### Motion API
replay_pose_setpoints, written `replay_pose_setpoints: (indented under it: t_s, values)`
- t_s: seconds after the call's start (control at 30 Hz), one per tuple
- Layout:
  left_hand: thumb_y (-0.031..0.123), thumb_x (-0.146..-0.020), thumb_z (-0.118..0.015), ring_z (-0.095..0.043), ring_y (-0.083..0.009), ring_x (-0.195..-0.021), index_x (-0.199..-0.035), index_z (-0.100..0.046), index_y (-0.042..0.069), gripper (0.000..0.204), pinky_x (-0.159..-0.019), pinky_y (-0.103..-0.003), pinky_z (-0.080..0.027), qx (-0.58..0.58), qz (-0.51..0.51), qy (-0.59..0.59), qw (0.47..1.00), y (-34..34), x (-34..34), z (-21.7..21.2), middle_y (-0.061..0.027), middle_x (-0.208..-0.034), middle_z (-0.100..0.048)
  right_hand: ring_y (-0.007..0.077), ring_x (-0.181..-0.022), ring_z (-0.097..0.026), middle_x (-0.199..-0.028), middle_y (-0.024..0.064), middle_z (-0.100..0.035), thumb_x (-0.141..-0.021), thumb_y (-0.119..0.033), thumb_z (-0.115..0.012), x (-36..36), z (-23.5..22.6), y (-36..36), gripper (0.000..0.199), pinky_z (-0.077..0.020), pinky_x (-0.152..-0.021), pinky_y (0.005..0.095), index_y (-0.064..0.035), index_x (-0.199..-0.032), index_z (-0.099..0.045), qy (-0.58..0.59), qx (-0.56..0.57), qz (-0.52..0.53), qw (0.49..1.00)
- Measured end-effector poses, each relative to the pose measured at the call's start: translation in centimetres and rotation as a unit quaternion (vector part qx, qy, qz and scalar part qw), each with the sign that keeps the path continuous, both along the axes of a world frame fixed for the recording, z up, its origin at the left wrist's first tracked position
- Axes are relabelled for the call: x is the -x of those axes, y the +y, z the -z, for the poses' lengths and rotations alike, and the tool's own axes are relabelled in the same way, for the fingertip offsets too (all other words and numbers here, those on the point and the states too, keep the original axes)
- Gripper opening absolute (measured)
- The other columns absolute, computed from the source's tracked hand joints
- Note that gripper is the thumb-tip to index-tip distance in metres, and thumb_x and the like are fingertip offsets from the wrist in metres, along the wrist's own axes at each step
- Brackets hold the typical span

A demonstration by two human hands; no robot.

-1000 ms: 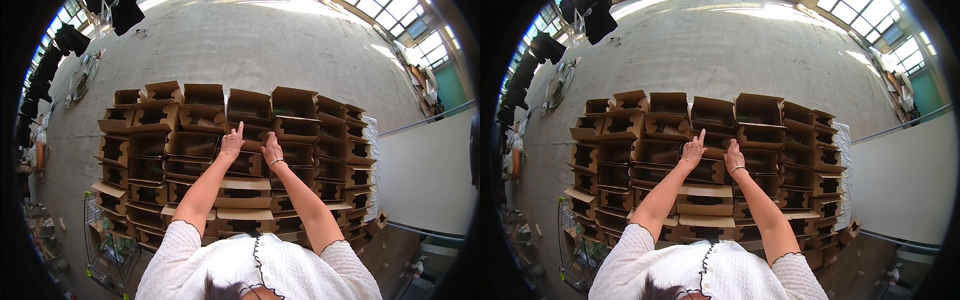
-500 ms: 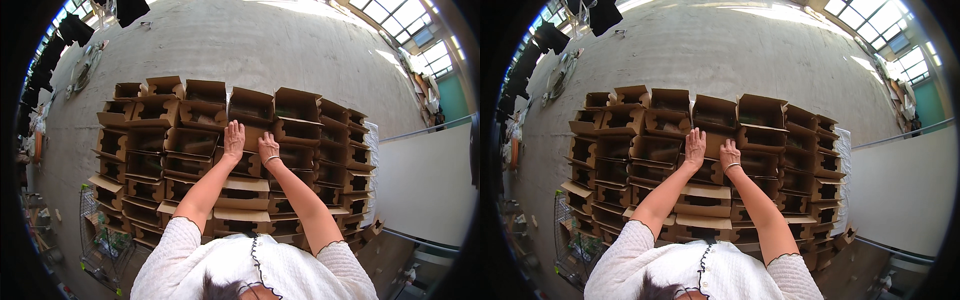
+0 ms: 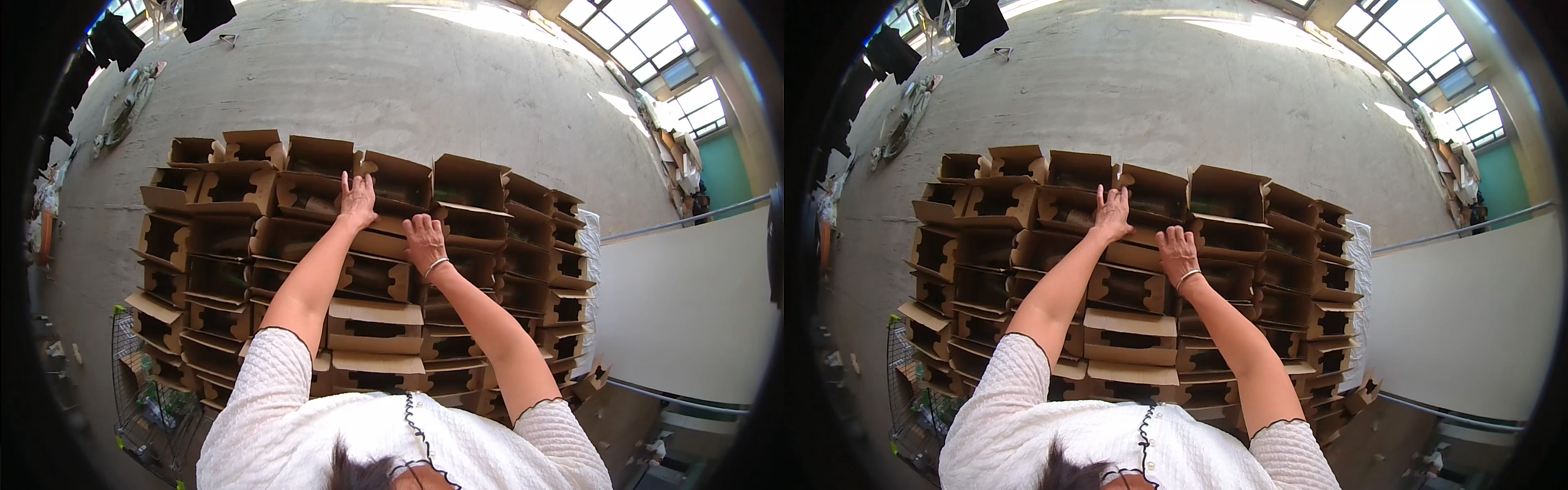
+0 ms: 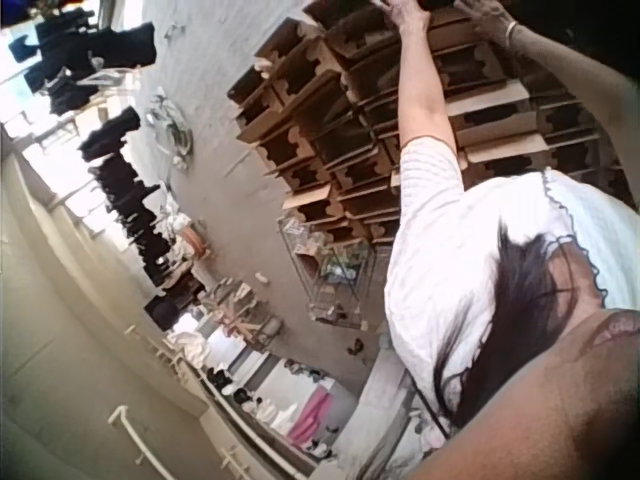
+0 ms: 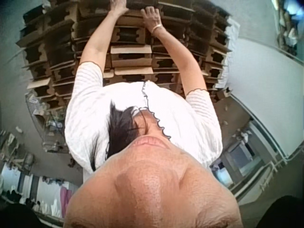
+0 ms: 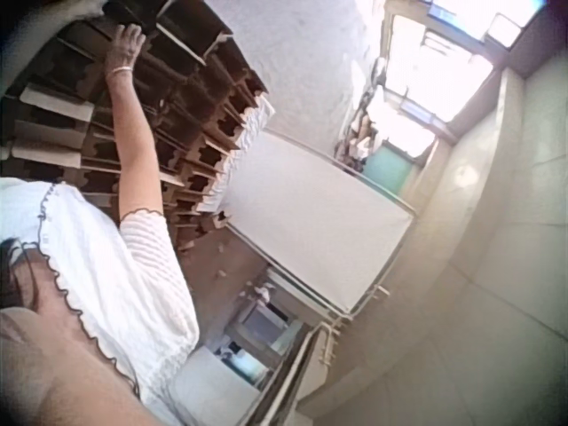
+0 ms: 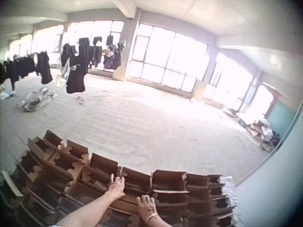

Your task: The person is arranging and aligning several pre-folded cardboard boxes in rows on a table.

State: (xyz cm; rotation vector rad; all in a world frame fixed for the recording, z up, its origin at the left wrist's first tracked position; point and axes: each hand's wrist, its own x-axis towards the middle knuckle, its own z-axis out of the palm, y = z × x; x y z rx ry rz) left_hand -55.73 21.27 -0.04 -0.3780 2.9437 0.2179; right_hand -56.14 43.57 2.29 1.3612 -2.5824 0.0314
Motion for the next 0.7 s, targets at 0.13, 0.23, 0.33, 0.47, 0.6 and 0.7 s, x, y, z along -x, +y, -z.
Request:
replay_pose_setpoints:
  t_s: [0.13, 0.23, 0.33, 0.47, 0.6, 0.7]
  values:
    - [0.061, -0.08, -0.071, -0.03, -0.0274, -0.147, -0.154, -0.028, 0.0, 0.106, -0.122, -0.061, 0.006, 0.053, 0.043, -0.03, 0.997, 1.2, -1.4, 1.4, -0.014, -0.159, -0.036, 0.0417, -0.147, -0.028, -0.156, 0.0241, -0.03, -0.055, -0.024, -0.094, 2.8, -3.5, -0.5, 0.125, -0.0291, -0.118, 0.0474, -0.0077, -0.157, -0.023, -0.087, 0.067, 0.109, 0.988]
    - [0.059, -0.09, -0.06, -0.021, -0.0262, -0.152, -0.157, -0.022, 0.0, 0.097, -0.121, -0.061, 0.009, 0.065, 0.04, -0.053, 0.996, 1.7, -2.0, 1.8, -0.0149, -0.163, -0.027, 0.0403, -0.146, -0.03, -0.155, 0.0244, -0.032, -0.064, -0.028, -0.09, 4.8, -4.2, -1.7, 0.111, -0.0295, -0.119, 0.0459, -0.0036, -0.153, -0.029, -0.108, 0.077, 0.14, 0.981]
    - [0.058, -0.095, -0.052, -0.012, -0.0255, -0.155, -0.159, -0.015, -0.001, 0.094, -0.12, -0.061, 0.011, 0.07, 0.036, -0.066, 0.995, 2.2, -2.5, 2.3, -0.0148, -0.167, -0.017, 0.0374, -0.144, -0.035, -0.152, 0.023, -0.039, -0.074, -0.027, -0.083, 6.5, -2.5, -2.0, 0.092, -0.0304, -0.119, 0.0444, -0.0017, -0.149, -0.035, -0.059, 0.039, -0.007, 0.997]
    - [0.056, -0.099, -0.047, -0.002, -0.0258, -0.157, -0.159, -0.007, -0.002, 0.093, -0.12, -0.059, 0.012, 0.002, 0.023, -0.068, 0.997, 1.9, -3.0, 3.0, -0.0151, -0.169, -0.006, 0.0357, -0.137, -0.046, -0.146, 0.0247, -0.047, -0.085, -0.033, -0.076, 7.4, -0.6, -2.4, 0.083, -0.0381, -0.114, 0.0405, 0.0062, -0.146, -0.036, -0.124, -0.012, 0.078, 0.989]
    - [0.055, -0.1, -0.046, 0.0, -0.0267, -0.157, -0.159, -0.006, -0.002, 0.092, -0.121, -0.059, 0.011, 0.0, 0.023, -0.068, 0.997, 1.9, -3.0, 3.2, -0.0154, -0.169, -0.004, 0.0336, -0.13, -0.052, -0.138, 0.0233, -0.054, -0.086, -0.043, -0.073, 9.0, -0.4, -1.8, 0.088, -0.0426, -0.109, 0.0397, 0.0073, -0.148, -0.034, -0.224, -0.014, 0.218, 0.95]
    - [0.055, -0.1, -0.046, 0.0, -0.0269, -0.157, -0.159, -0.005, -0.002, 0.093, -0.122, -0.058, 0.008, -0.01, 0.015, -0.061, 0.998, 1.9, -3.4, 3.2, -0.0152, -0.169, -0.002, 0.0327, -0.129, -0.053, -0.135, 0.0221, -0.058, -0.087, -0.038, -0.073, 8.8, -0.6, -2.0, 0.083, -0.0401, -0.109, 0.0416, 0.0031, -0.149, -0.036, -0.239, -0.004, 0.212, 0.948]
